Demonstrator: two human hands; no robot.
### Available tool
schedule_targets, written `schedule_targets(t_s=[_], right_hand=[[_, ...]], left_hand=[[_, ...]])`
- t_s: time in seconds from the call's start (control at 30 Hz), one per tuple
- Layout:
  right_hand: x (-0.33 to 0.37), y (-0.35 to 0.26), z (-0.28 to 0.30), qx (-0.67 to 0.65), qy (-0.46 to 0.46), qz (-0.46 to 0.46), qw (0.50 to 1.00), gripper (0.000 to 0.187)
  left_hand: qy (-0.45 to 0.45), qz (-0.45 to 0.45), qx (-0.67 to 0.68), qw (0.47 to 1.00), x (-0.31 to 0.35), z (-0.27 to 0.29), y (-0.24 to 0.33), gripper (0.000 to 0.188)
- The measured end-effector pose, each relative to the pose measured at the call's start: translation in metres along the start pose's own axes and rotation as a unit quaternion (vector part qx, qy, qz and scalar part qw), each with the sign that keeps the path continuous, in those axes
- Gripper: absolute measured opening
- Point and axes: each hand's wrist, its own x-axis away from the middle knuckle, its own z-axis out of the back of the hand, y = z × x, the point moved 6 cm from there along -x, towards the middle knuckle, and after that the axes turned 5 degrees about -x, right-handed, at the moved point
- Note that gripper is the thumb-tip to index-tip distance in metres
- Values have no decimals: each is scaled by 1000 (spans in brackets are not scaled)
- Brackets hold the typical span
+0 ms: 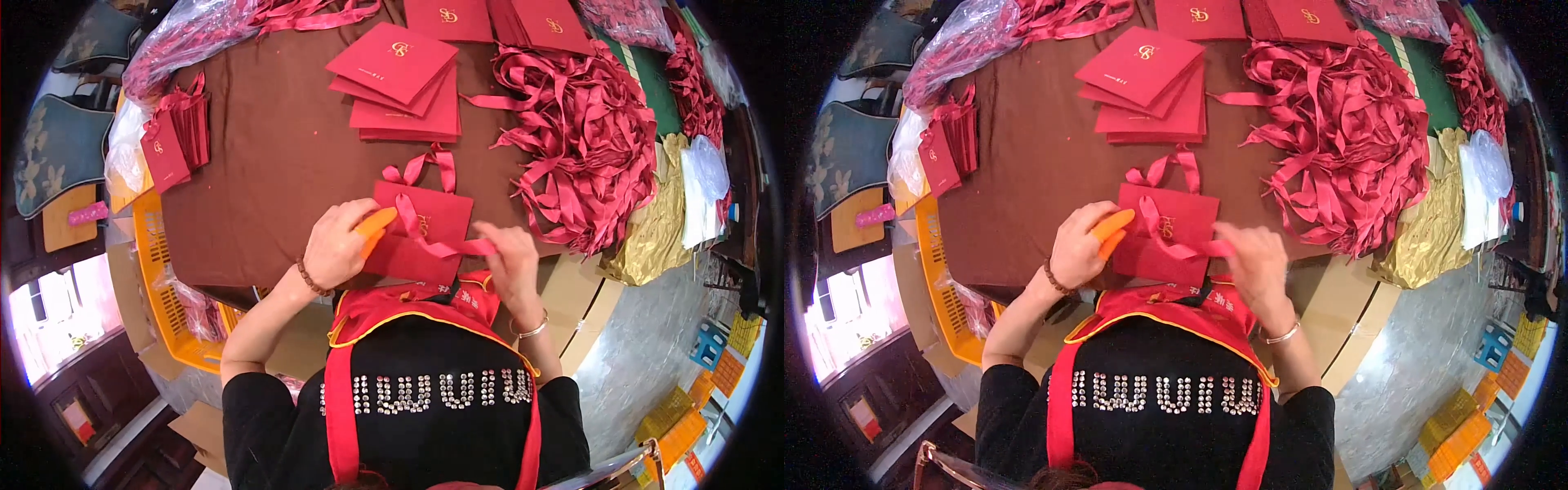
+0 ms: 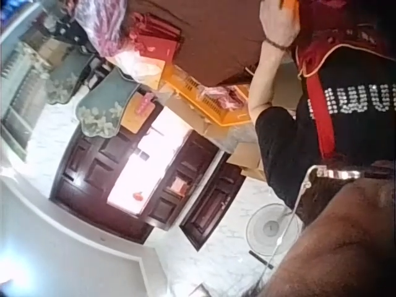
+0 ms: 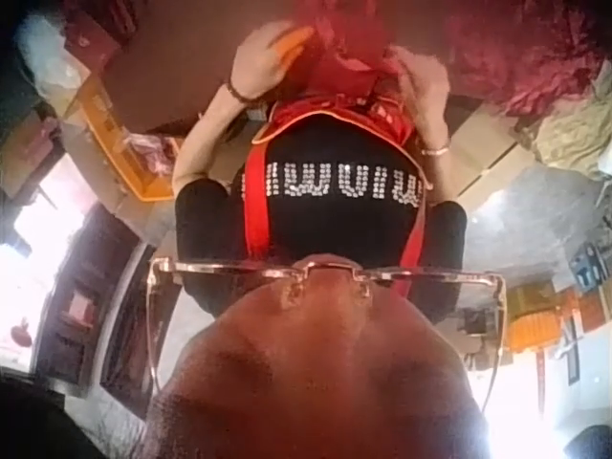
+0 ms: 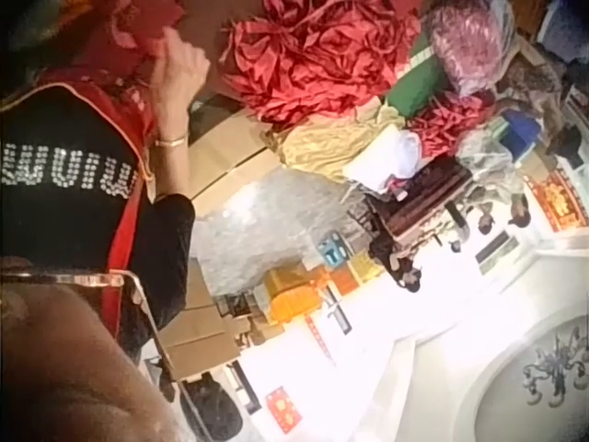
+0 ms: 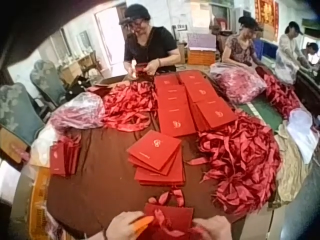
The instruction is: The person assembles gift bags by taking red bags and ribbon strips, threading and attaching ribbon handles to each bag by hand, and placing the finished bags on the table.
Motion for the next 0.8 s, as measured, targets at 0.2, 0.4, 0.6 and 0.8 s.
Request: schedule_targets(t_s=[0.2, 0.4, 0.6, 0.8], right_hand=[[45, 50, -4, -481, 80, -221, 844, 32], [71, 72, -21, -505, 19, -356, 786, 30], [86, 66, -19, -710, 38, -360, 604, 46], [80, 75, -17, -608, 95, -339, 711, 33]], left_hand=[[-9, 2, 15, 1000, -12, -21, -3, 32], [-17, 29, 38, 999, -22, -35, -7, 29], [5, 45, 15, 999, -16, -46, -12, 21], [19, 26, -2, 999, -14, -46, -12, 22]])
